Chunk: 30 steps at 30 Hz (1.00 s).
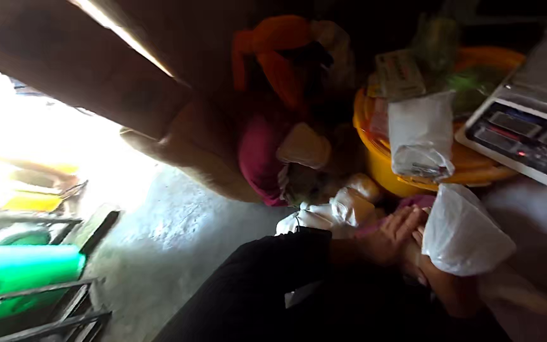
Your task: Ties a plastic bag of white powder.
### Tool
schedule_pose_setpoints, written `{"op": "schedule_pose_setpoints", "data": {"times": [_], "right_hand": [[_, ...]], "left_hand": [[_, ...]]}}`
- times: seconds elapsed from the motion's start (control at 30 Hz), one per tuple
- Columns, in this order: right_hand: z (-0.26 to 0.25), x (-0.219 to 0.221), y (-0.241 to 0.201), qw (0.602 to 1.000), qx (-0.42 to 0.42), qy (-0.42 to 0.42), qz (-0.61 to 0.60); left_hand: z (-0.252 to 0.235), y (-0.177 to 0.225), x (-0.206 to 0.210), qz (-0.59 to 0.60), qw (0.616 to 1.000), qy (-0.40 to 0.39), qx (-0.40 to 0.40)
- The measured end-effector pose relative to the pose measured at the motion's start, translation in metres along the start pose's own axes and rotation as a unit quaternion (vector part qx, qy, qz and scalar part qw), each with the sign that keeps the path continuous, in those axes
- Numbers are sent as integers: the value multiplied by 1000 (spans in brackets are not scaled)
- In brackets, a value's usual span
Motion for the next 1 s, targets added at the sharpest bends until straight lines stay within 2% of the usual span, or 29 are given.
{"op": "schedule_pose_setpoints", "data": {"times": [0.1,0.2,0.33,0.4,0.53,0.57,0.6,0.63,0.67,0.7,0.77,0.83,0.87,0.9,0.93,0.97,1.0], "right_hand": [[-1,-2,4,999,9,2,-32],[-6,-3,8,992,4,19,-123],[-8,-25,-8,966,-45,62,-247],[-2,-30,-16,969,-53,90,-223],[7,-54,-43,987,-103,118,-23],[10,-59,-45,986,-110,126,-6],[12,-61,-42,986,-103,123,-38],[13,-62,-36,983,-77,86,-140],[10,-66,-32,967,-37,56,-246],[9,-71,-25,953,-25,50,-298],[8,-87,-10,960,-42,82,-263],[17,-97,11,956,21,72,-283],[25,-96,19,932,83,46,-349],[34,-93,22,885,148,18,-441],[42,-89,21,821,192,-6,-537],[46,-87,15,767,197,-25,-610],[48,-87,8,744,163,-32,-647]], "left_hand": [[-3,2,-3,-5,1000,-30,-3],[-3,6,-5,44,997,-48,-33],[-10,11,-2,77,996,-23,-40],[-16,26,-6,23,998,-31,-49],[-35,56,-22,-49,986,-143,-72],[-38,50,-14,-34,991,-122,-45],[-40,40,-1,-7,997,-73,-6],[-43,38,4,17,998,-53,16],[-45,46,-4,33,996,-86,12],[-47,57,-18,66,992,-109,12],[-51,53,-21,142,980,-127,55],[-55,39,-19,173,968,-165,72],[-55,35,-18,159,969,-176,70],[-54,34,-16,125,973,-177,72],[-53,34,-14,80,979,-172,74],[-50,37,-11,38,984,-152,84],[-48,40,-7,9,988,-120,101]]}}
Point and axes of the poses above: each hand's wrist, its own z-axis away from the middle knuckle, its own x-axis out of the palm, y = z × x, the point moved 2 cm from there along -z, towards the middle knuckle, and after that the axes turned 3 degrees about -y, right-handed, at the moved point
